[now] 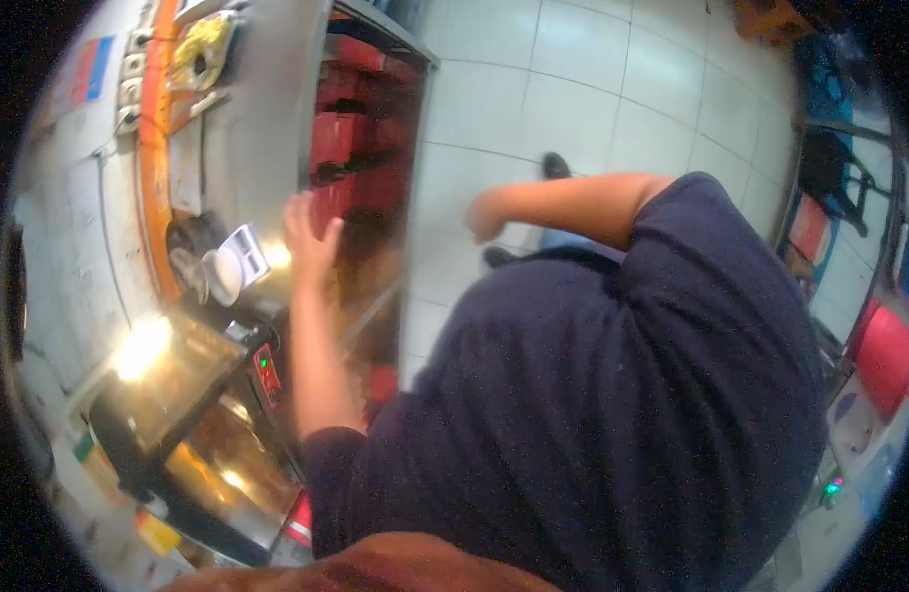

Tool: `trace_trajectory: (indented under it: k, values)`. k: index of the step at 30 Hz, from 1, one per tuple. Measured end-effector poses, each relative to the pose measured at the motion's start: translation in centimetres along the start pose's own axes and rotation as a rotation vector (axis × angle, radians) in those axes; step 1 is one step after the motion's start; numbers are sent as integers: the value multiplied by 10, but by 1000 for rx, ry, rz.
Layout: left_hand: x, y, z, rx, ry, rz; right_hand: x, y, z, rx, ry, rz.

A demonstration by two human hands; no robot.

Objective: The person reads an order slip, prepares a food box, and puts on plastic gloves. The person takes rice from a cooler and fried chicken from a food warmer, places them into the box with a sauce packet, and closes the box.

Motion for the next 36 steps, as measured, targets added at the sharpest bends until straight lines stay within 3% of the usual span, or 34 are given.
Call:
trace_trajectory:
  k: [2, 4, 5, 6, 9, 11, 13, 16, 17, 18, 19, 21, 23, 26, 29, 33, 36]
  values:
    - [-57, -16, 36, -242, -24, -66, -35, -18, -35, -115, 53, 39]
    - [-101, -41, 51, -318, -148, 14, -46, -7, -76, -280, 30, -41]
    - [-113, -61, 58, -262, -194, 111, -55, -3, -103, -379, 22, -112]
    - [-122, -67, 60, -206, -250, 62, -70, -5, -131, -481, 11, -184]
    - [-125, -76, 69, -166, -219, 130, -147, -24, -202, -691, -23, -297]
    - [-128, -82, 74, -99, -224, 126, -180, -2, -219, -769, -102, -265]
    - [-120, -87, 95, 62, -128, 108, -242, 21, -216, -882, -76, -335]
    - [-109, -88, 113, 45, 10, 185, -334, 97, -179, -1127, 87, -601]
    - [-108, -87, 112, -11, -1, 210, -365, 120, -165, -1185, 131, -708]
    - [-111, -87, 107, -48, -45, 221, -348, 162, -148, -1348, 224, -640]
    - [-114, -88, 102, -82, -92, 229, -396, 186, -125, -1383, 323, -693]
    - [-108, -87, 99, -146, -149, 234, -458, 211, -95, -1629, 95, -522]
    - [-97, -83, 107, -108, -85, 195, -492, 249, -78, -1764, 98, -601]
    - [-89, -79, 112, -143, -116, 204, -498, 271, -68, -1732, -75, -539]
    - [-77, -78, 118, -121, -85, 214, -499, 291, -54, -1677, -67, -687]
    - [-76, -88, 132, 103, 46, 249, -551, 328, -9, -1816, 481, -476]
    - [-70, -90, 143, -15, 16, 257, -570, 353, 22, -1861, 828, -309]
Point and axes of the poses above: each hand's wrist, its own x-axis away from the middle knuckle, its own y-axis out of the back of the hand, z = x × y, the point moved 10 cm from there along -x, towards the middle knuckle, and after that the axes turned 3 degrees about -y, right-handed, at the moved point
